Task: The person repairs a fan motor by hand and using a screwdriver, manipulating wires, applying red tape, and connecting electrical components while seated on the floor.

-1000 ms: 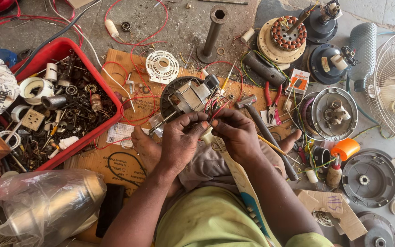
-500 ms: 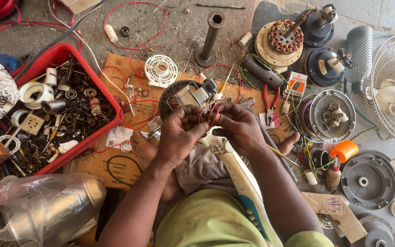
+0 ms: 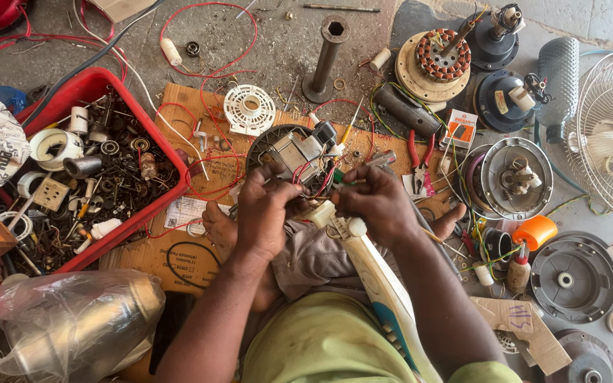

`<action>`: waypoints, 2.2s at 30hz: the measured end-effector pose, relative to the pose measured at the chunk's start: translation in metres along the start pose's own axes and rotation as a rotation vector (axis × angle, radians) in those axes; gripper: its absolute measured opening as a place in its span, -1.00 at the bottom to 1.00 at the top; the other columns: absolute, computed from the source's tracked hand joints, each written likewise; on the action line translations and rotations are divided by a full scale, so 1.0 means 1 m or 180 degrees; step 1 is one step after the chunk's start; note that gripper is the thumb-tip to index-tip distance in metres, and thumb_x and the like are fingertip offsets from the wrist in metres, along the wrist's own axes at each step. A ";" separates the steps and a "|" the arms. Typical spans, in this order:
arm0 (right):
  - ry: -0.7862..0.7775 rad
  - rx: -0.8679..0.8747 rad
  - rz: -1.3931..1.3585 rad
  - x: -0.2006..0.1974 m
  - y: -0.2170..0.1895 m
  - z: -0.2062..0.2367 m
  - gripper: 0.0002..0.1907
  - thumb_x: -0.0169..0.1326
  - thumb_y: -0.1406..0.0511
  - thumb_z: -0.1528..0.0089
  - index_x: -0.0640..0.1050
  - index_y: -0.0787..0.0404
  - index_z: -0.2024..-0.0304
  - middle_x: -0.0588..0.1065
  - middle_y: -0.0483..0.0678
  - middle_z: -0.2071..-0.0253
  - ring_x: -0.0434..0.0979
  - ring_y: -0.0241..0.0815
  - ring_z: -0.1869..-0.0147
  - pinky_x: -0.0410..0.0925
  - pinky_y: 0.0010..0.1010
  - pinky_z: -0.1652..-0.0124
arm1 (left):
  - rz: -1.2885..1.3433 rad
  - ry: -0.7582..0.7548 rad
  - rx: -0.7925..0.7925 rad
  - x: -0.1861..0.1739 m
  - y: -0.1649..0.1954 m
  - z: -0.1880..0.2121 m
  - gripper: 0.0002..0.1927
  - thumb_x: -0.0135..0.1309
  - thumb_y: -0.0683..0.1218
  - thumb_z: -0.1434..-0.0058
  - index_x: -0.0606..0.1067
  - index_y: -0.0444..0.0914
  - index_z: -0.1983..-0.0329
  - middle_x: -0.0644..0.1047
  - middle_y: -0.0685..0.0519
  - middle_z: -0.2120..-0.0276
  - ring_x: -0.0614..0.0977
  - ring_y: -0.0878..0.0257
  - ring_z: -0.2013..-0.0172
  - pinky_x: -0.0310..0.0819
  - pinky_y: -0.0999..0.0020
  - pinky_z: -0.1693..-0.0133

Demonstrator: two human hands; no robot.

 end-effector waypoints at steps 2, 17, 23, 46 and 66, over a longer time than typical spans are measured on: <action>-0.0079 -0.0085 -0.0259 -0.004 0.010 0.003 -0.65 0.23 0.51 -0.15 0.42 0.30 0.05 0.63 0.12 0.24 0.69 -0.11 0.18 0.56 -0.29 0.16 | 0.0662 0.0030 -0.0411 0.000 -0.003 0.003 -0.79 0.03 -0.33 -0.17 0.43 -0.25 0.16 0.58 0.01 0.35 0.68 0.22 0.36 0.64 0.28 0.39; -0.0041 -0.0942 -0.0280 0.000 0.023 0.003 -0.61 0.23 0.56 -0.18 0.38 0.27 0.04 0.63 0.15 0.19 0.69 -0.11 0.08 0.54 -0.30 0.02 | -0.2506 -0.0994 0.1094 0.014 0.020 0.010 -0.57 0.17 -0.20 -0.27 0.45 -0.29 -0.22 0.65 0.05 0.24 0.67 0.32 0.29 0.59 0.41 0.19; 0.0173 -0.0894 -0.0079 0.000 0.023 0.001 -0.57 0.27 0.59 -0.13 0.38 0.25 0.07 0.60 0.08 0.22 0.66 -0.16 0.09 0.54 -0.32 -0.01 | -0.1135 -0.0818 0.1189 0.013 0.005 0.005 -0.95 0.05 -0.22 -0.44 0.46 -0.33 0.10 0.57 0.07 0.31 0.63 0.38 0.28 0.63 0.44 0.18; 0.0761 -0.0311 0.2355 0.016 -0.002 -0.001 -0.69 0.23 0.16 -0.23 0.65 0.20 0.07 0.67 -0.07 0.20 0.61 -0.33 0.19 0.48 -0.42 0.18 | -0.2916 -0.0841 0.1700 0.009 0.021 0.013 -0.81 0.25 -0.18 -0.22 0.64 -0.30 0.10 0.58 -0.04 0.25 0.65 0.21 0.26 0.58 0.31 0.22; 0.0866 -0.1924 0.3030 0.013 0.005 0.073 -0.86 0.27 0.37 -0.21 0.67 0.25 0.17 0.64 -0.02 0.31 0.61 -0.31 0.39 0.44 -0.50 0.39 | -0.2964 -0.1087 0.2056 0.042 0.008 0.042 -0.90 0.26 -0.27 -0.13 0.62 -0.37 0.27 0.52 -0.10 0.27 0.62 0.06 0.22 0.51 0.19 0.15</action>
Point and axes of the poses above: each hand's wrist, its own z-axis away from the middle knuckle, its own x-axis out of the palm, y = z × x, the point moved 1 cm from there along -z, towards the middle knuckle
